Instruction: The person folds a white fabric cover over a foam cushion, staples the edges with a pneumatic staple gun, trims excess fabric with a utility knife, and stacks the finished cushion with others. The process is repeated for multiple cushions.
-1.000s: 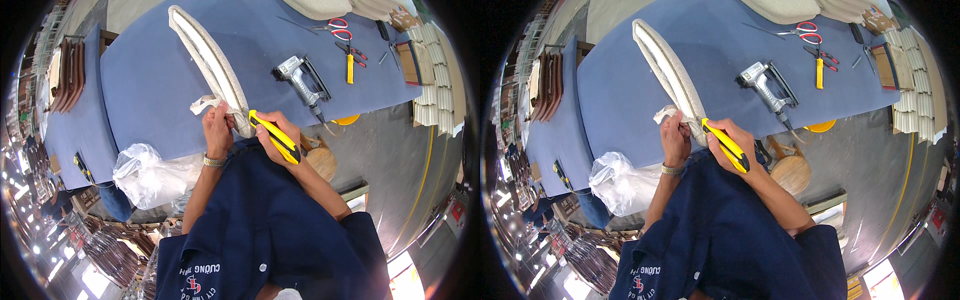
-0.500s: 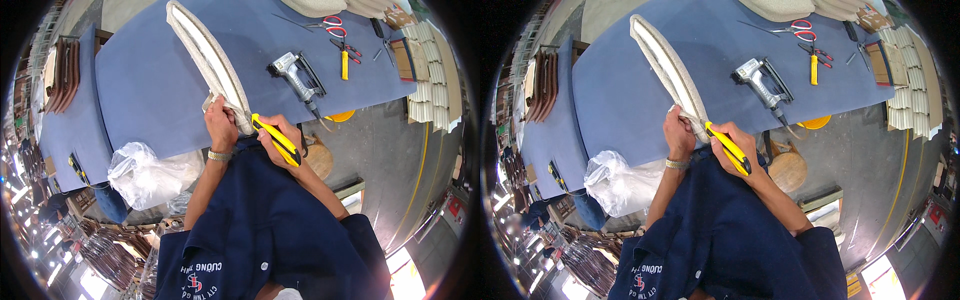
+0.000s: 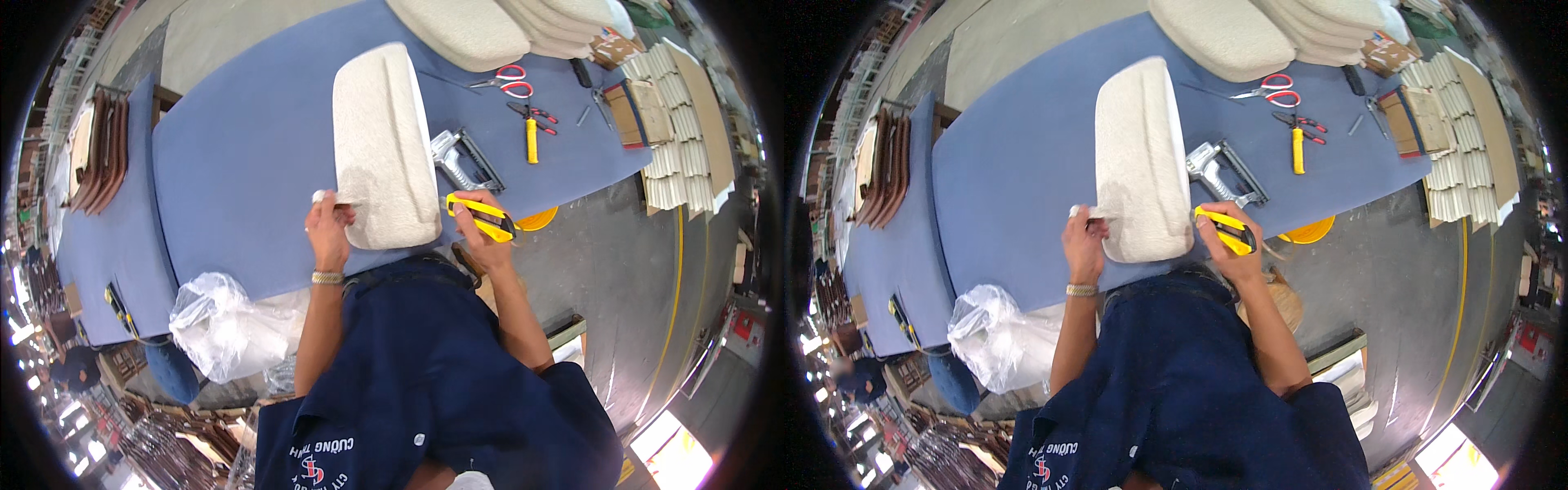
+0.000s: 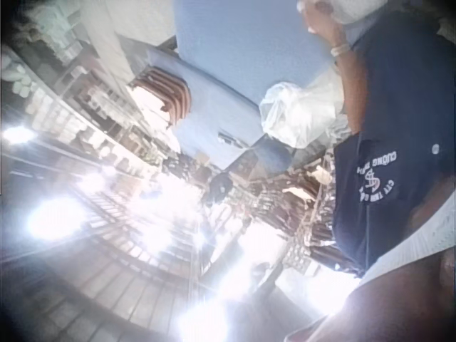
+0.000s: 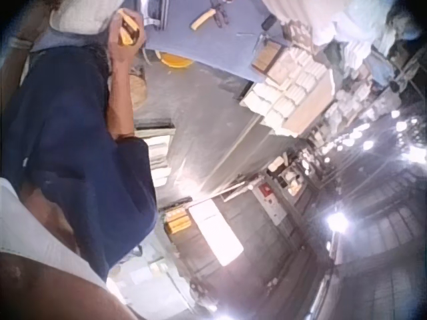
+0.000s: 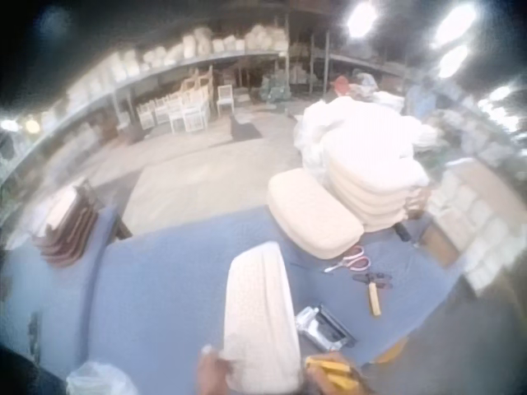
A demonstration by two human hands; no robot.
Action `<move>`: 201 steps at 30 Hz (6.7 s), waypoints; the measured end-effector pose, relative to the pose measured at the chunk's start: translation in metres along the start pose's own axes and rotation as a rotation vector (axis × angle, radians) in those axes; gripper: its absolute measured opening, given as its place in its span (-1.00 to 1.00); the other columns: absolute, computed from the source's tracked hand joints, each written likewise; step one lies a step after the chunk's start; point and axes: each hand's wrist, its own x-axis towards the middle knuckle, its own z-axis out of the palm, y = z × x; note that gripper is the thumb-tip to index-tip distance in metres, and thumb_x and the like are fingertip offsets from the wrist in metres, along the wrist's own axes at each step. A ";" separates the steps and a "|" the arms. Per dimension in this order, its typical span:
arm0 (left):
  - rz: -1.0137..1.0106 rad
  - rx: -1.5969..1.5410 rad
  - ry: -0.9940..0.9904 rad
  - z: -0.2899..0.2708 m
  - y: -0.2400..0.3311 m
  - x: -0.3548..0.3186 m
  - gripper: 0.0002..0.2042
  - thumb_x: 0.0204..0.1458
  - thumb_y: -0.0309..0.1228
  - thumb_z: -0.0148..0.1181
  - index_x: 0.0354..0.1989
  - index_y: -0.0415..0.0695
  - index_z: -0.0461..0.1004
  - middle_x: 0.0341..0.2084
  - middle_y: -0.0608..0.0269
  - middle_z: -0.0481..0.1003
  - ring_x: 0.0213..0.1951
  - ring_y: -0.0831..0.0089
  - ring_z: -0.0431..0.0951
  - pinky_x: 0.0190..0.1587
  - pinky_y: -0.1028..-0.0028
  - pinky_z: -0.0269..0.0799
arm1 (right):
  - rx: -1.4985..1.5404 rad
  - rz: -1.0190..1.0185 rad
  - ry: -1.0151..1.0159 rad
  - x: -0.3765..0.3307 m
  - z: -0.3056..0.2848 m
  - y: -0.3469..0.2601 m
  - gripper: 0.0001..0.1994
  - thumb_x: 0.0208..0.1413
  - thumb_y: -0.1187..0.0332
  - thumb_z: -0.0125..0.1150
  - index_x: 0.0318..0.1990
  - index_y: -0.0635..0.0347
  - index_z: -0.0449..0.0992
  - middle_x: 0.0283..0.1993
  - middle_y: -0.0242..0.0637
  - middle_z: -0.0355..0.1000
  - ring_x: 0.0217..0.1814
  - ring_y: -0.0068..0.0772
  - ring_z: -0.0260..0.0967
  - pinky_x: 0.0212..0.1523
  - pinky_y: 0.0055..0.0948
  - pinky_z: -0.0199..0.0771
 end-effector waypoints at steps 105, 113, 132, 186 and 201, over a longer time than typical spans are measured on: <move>0.696 0.051 -0.210 0.089 0.227 0.030 -0.26 0.47 0.07 -0.40 0.59 -0.25 -0.29 0.60 -0.01 -0.24 0.60 0.19 -0.29 0.57 0.30 -0.28 | 0.615 -0.306 -0.864 0.204 0.229 -0.167 -0.18 0.45 -0.29 -0.51 0.62 0.11 -0.21 0.67 -0.14 -0.15 0.68 -0.19 -0.17 0.62 -0.25 -0.13; 0.647 0.175 -0.164 0.070 0.240 0.044 -0.19 0.44 0.15 -0.39 0.58 -0.28 -0.31 0.59 -0.06 -0.25 0.60 0.16 -0.30 0.57 0.30 -0.28 | 0.512 -0.116 -0.841 0.215 0.248 -0.111 -0.24 0.49 -0.20 -0.47 0.62 0.09 -0.25 0.69 -0.12 -0.24 0.71 -0.13 -0.25 0.63 -0.23 -0.14; 0.327 0.333 -0.044 0.056 0.341 0.084 -0.27 0.34 -0.12 0.09 0.60 0.05 -0.06 0.38 0.16 0.32 0.26 0.36 0.43 0.17 0.32 0.50 | 0.879 -0.928 -1.065 0.161 0.045 -0.289 -0.64 0.42 0.24 0.08 0.10 0.38 0.57 -0.35 -0.22 0.54 -0.32 -0.53 0.45 -0.24 -0.49 0.44; 0.188 0.915 0.110 -0.081 0.154 -0.195 -0.20 -0.23 -0.50 0.63 0.32 -0.15 0.44 0.12 0.02 0.60 0.13 0.21 0.64 0.18 0.27 0.51 | 0.077 0.261 -0.682 0.232 0.222 0.075 -0.33 0.48 -0.18 -0.29 0.16 0.22 0.59 0.22 -0.11 0.52 0.30 -0.20 0.40 0.33 -0.22 0.31; 0.287 1.328 -0.248 0.016 0.339 -0.038 -0.27 0.24 -0.05 0.19 0.51 -0.14 0.18 0.38 -0.12 0.33 0.30 0.05 0.44 0.34 0.23 0.34 | 0.258 0.330 -0.727 0.102 0.214 0.034 -0.21 0.48 -0.25 -0.38 0.35 0.39 0.37 0.31 0.00 0.42 0.25 -0.06 0.42 0.36 -0.17 0.25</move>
